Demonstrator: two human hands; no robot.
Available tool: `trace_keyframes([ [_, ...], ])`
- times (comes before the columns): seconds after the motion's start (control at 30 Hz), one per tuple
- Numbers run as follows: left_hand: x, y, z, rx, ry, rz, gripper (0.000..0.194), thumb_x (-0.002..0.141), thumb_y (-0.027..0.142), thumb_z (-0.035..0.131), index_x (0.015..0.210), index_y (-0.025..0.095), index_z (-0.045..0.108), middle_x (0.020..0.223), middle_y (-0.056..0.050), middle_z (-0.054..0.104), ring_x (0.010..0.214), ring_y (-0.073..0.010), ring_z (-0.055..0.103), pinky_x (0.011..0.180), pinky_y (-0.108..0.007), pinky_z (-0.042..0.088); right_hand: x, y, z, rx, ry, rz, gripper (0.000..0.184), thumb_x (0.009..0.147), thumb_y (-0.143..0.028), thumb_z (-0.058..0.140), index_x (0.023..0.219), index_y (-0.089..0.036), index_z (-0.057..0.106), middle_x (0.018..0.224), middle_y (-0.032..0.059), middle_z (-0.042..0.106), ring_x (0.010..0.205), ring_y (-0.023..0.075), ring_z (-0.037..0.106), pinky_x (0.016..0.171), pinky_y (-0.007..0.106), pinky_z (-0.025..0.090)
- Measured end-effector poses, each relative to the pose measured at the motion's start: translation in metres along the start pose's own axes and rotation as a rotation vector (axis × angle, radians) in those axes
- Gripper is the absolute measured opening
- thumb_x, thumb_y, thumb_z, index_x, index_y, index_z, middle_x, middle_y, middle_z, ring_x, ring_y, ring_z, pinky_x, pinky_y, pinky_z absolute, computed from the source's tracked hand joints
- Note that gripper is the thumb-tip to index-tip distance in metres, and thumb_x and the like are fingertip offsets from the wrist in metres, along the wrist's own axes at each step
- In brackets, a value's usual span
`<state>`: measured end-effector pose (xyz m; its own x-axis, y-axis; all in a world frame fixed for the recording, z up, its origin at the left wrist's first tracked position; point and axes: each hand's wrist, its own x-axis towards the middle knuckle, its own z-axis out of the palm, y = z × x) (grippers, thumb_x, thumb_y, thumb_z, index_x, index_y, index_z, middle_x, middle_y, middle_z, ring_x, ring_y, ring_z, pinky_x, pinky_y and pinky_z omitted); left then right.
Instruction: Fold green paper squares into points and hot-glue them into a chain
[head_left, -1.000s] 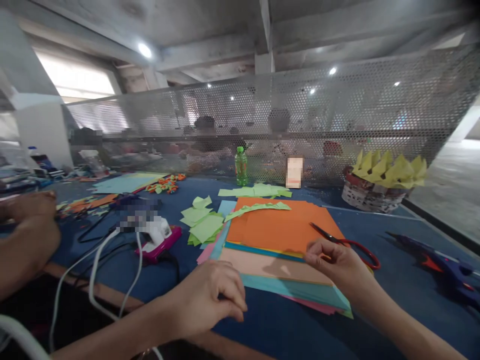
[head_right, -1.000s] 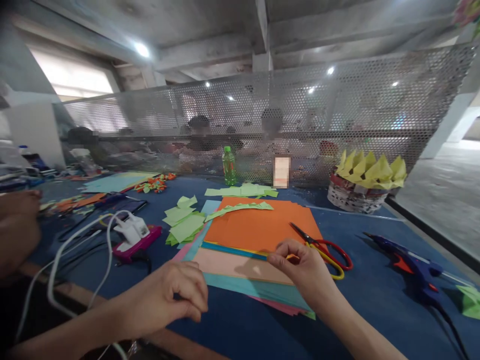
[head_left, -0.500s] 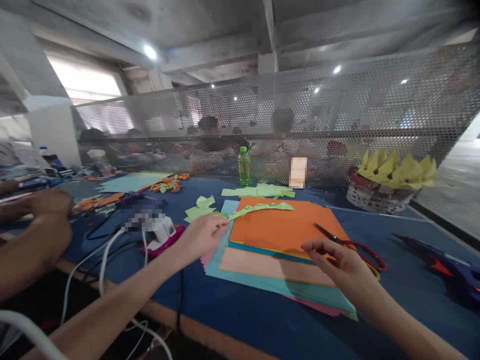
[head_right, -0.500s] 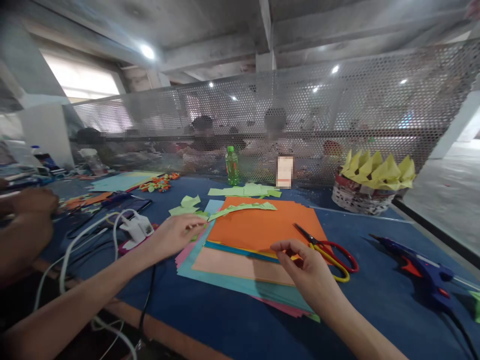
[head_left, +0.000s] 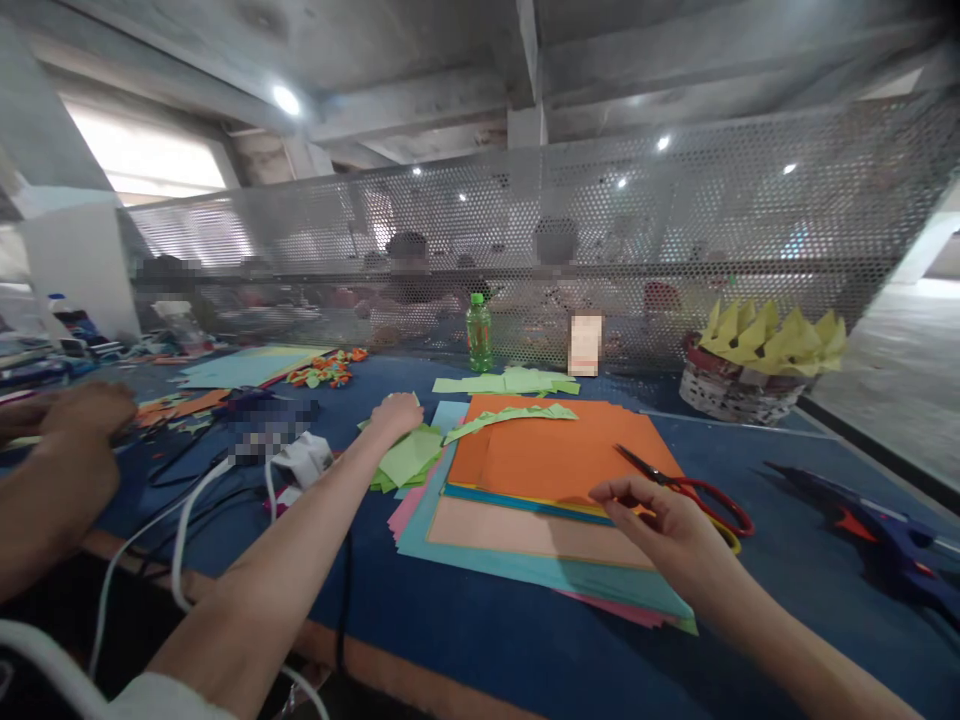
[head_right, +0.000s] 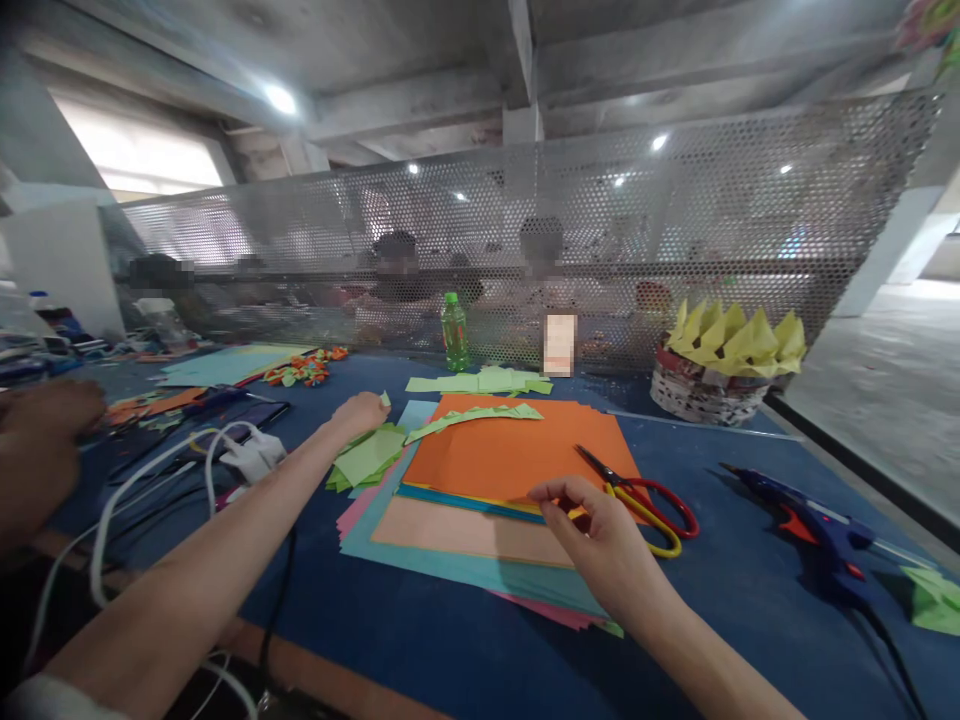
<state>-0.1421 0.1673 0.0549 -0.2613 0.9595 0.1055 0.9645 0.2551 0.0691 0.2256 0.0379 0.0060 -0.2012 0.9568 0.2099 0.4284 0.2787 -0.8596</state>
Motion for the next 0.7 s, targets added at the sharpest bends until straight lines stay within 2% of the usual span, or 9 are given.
trace_keyframes([
  [0.1,-0.003,0.003,-0.008,-0.036,0.033,0.008,0.034,0.097,0.033,0.064,0.126,0.016,0.059,0.125,-0.011,0.061,0.106,-0.0254,0.064,0.087,-0.044,0.056,0.000,0.001,0.001,0.003,0.015,-0.010,0.031,0.091,-0.048,0.055,0.097,-0.021,0.070,0.092,0.0061,0.072,0.083,0.0229,0.067,0.066,0.030,0.051],
  [0.2,-0.022,0.014,-0.015,-0.084,0.151,0.114,0.033,0.098,0.033,0.063,0.126,0.016,0.059,0.125,-0.010,0.061,0.105,-0.0249,0.064,0.087,-0.044,0.056,0.000,0.003,0.002,-0.023,0.002,-0.027,0.029,0.092,-0.046,0.053,0.097,-0.021,0.069,0.091,0.0055,0.071,0.080,0.0216,0.066,0.066,0.030,0.051],
  [0.33,-0.075,0.047,-0.010,-0.189,0.345,0.446,0.030,0.098,0.032,0.061,0.124,0.016,0.059,0.126,-0.010,0.060,0.107,-0.0249,0.063,0.090,-0.046,0.055,0.000,0.004,0.000,-0.133,-0.042,-0.097,0.025,0.095,-0.039,0.050,0.101,-0.022,0.068,0.096,0.0063,0.070,0.083,0.0214,0.066,0.066,0.031,0.051],
  [0.4,-0.109,0.068,-0.001,-0.243,0.355,0.682,0.017,0.101,0.016,0.050,0.115,0.017,0.060,0.118,-0.008,0.063,0.105,-0.0198,0.063,0.090,-0.036,0.054,-0.001,0.002,0.000,-0.202,-0.018,-0.163,0.023,0.096,-0.036,0.050,0.103,-0.022,0.067,0.101,0.0072,0.069,0.086,0.0218,0.065,0.067,0.031,0.052],
  [0.47,-0.142,0.085,0.010,-0.282,0.350,0.882,0.022,0.101,0.010,0.043,0.116,0.017,0.057,0.111,-0.007,0.064,0.100,-0.0174,0.064,0.085,-0.029,0.053,-0.003,0.001,0.002,-0.274,0.046,-0.257,0.021,0.095,-0.035,0.054,0.109,-0.023,0.064,0.108,0.0082,0.067,0.094,0.0233,0.064,0.074,0.034,0.053],
  [0.53,-0.166,0.095,0.018,-0.302,0.351,1.044,0.027,0.099,0.009,0.042,0.123,0.017,0.052,0.108,-0.007,0.064,0.092,-0.0177,0.065,0.078,-0.029,0.054,-0.007,-0.002,0.004,-0.345,0.090,-0.384,0.034,0.091,-0.031,0.062,0.124,-0.023,0.057,0.119,0.0102,0.063,0.108,0.0263,0.060,0.088,0.040,0.051],
  [0.6,-0.178,0.099,0.025,-0.317,0.374,1.150,0.025,0.099,0.007,0.038,0.115,0.016,0.055,0.099,-0.007,0.064,0.086,-0.0186,0.065,0.072,-0.028,0.053,-0.010,-0.004,0.006,-0.407,0.086,-0.492,0.048,0.088,-0.026,0.068,0.133,-0.023,0.051,0.128,0.0122,0.058,0.119,0.0284,0.054,0.098,0.044,0.046],
  [0.63,-0.180,0.099,0.028,-0.321,0.380,1.192,0.022,0.100,0.008,0.038,0.106,0.017,0.057,0.094,-0.006,0.064,0.081,-0.0178,0.065,0.070,-0.028,0.052,-0.011,-0.005,0.006,-0.432,0.069,-0.529,0.045,0.088,-0.023,0.068,0.131,-0.023,0.053,0.129,0.0124,0.058,0.119,0.0284,0.054,0.098,0.044,0.045],
  [0.7,-0.179,0.097,0.033,-0.331,0.405,1.246,0.025,0.100,0.007,0.037,0.094,0.017,0.058,0.089,-0.005,0.063,0.079,-0.0169,0.065,0.071,-0.027,0.052,-0.011,-0.007,0.006,-0.465,0.030,-0.579,0.021,0.091,-0.017,0.063,0.111,-0.022,0.063,0.118,0.0103,0.064,0.109,0.0261,0.057,0.092,0.042,0.045],
])
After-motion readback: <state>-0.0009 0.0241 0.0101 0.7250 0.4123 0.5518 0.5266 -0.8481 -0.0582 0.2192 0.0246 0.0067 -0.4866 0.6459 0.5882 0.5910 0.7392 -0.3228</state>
